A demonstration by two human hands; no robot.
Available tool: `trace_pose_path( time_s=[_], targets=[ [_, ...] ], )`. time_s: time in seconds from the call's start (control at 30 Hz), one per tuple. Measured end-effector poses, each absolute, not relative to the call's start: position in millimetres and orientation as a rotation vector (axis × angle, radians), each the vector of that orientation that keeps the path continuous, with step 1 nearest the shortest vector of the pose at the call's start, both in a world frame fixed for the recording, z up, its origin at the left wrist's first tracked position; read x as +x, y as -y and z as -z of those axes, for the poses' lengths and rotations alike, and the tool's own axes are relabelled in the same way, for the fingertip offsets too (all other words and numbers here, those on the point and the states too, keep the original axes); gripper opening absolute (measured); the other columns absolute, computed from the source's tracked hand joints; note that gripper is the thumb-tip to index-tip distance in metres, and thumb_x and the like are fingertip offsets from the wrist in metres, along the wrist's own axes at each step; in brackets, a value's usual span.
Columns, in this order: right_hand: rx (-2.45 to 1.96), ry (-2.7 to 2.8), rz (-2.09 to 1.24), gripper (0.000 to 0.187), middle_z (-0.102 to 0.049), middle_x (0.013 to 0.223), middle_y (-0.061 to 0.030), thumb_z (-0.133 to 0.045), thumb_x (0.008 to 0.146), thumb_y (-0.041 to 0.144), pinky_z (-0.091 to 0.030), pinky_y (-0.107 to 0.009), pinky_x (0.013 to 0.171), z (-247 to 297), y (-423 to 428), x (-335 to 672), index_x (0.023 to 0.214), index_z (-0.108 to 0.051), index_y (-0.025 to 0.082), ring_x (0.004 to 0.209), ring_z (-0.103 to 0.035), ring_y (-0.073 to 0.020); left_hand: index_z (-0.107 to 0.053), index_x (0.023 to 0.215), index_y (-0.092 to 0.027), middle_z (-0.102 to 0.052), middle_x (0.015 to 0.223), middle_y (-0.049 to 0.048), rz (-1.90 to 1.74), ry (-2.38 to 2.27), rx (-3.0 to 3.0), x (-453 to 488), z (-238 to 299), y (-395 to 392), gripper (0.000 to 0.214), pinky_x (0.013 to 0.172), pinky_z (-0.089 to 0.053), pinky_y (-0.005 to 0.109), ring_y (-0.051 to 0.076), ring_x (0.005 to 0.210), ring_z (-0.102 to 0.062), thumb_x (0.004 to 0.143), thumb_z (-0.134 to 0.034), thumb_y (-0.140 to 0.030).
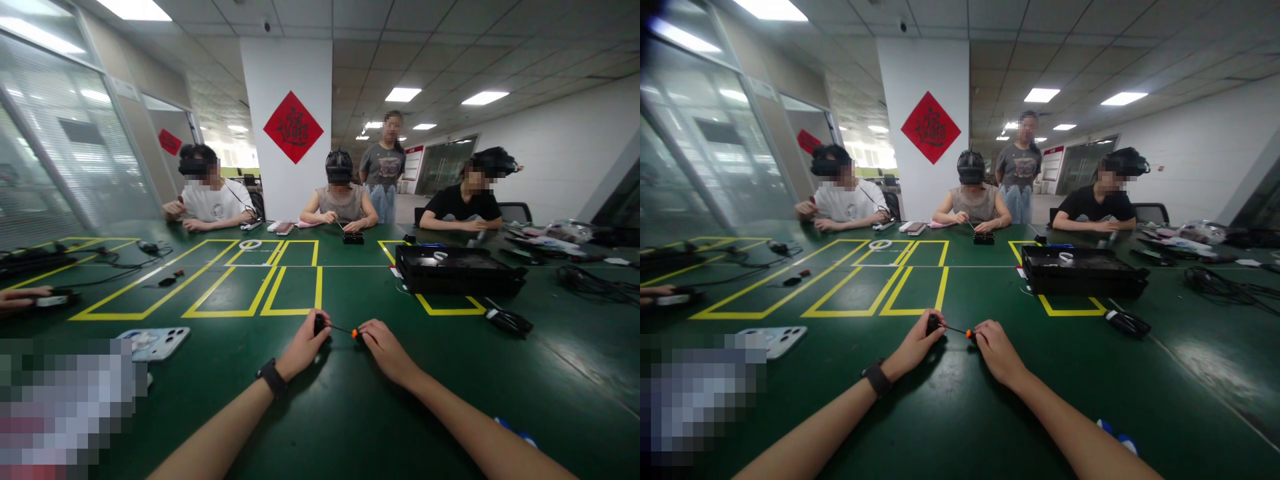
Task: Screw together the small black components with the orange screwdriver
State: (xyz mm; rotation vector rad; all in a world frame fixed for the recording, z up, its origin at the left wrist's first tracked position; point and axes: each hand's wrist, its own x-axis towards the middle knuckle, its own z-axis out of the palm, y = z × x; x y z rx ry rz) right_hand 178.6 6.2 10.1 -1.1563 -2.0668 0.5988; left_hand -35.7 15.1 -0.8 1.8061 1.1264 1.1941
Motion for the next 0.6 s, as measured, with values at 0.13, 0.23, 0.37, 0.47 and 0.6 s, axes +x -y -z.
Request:
trace_pose_path(
  time_s=[0.13, 0.23, 0.37, 0.47, 0.6],
  targets=[
    [-1.169, 2.058, -0.584, 0.016, -0.055, 0.096, -0.0045, -0.048, 0.082, 0.023, -0.039, -0.031, 0.085, -11.9, -3.2, 178.0, 0.094, -0.057, 0.019, 0.093, -0.05, -0.0173, -0.045, 0.095, -0.02, -0.053, 0.092, 0.0018, -1.189, -1.137, 1.808, -35.8, -0.2, -14.8, 0.015, 0.083, -0.039, 0.03, 0.015, 0.088, -0.051, 0.08, -0.046, -0.022],
    [-1.199, 2.041, -0.609, 0.019, -0.055, 0.099, -0.0048, -0.049, 0.081, 0.024, -0.04, -0.031, 0.084, -12.2, -3.3, 178.1, 0.099, -0.055, 0.019, 0.094, -0.05, -0.0175, -0.045, 0.095, -0.02, -0.054, 0.092, 0.002, -1.184, -1.13, 1.811, -35.7, -1.2, -14.0, 0.014, 0.083, -0.04, 0.03, 0.015, 0.087, -0.051, 0.08, -0.046, -0.021],
    [-1.178, 2.072, -0.598, 0.024, -0.056, 0.098, -0.0062, -0.037, 0.087, 0.022, -0.037, -0.033, 0.089, -9.7, -6.6, 178.7, 0.092, -0.06, 0.018, 0.096, -0.05, -0.0173, -0.046, 0.094, -0.02, -0.053, 0.092, 0.0022, -1.193, -1.107, 1.809, -36.0, -1.6, -13.4, 0.014, 0.084, -0.039, 0.031, 0.015, 0.088, -0.051, 0.081, -0.045, -0.021],
    [-1.155, 2.059, -0.588, 0.018, -0.056, 0.096, -0.005, -0.043, 0.084, 0.02, -0.038, -0.032, 0.087, -8.4, -7.3, 179.0, 0.092, -0.059, 0.019, 0.094, -0.051, -0.017, -0.046, 0.094, -0.02, -0.053, 0.092, 0.0019, -1.204, -1.103, 1.812, -36.2, -1.0, -14.0, 0.014, 0.084, -0.039, 0.03, 0.015, 0.088, -0.051, 0.08, -0.045, -0.02],
    [-1.172, 2.037, -0.608, 0.021, -0.055, 0.099, -0.0044, -0.05, 0.08, 0.021, -0.039, -0.032, 0.087, -9.2, -6.4, 178.9, 0.1, -0.056, 0.019, 0.095, -0.051, -0.017, -0.046, 0.094, -0.02, -0.053, 0.092, 0.002, -1.196, -1.103, 1.824, -36.1, -0.3, -14.6, 0.014, 0.084, -0.039, 0.03, 0.015, 0.087, -0.051, 0.08, -0.046, -0.02]
  ],
)
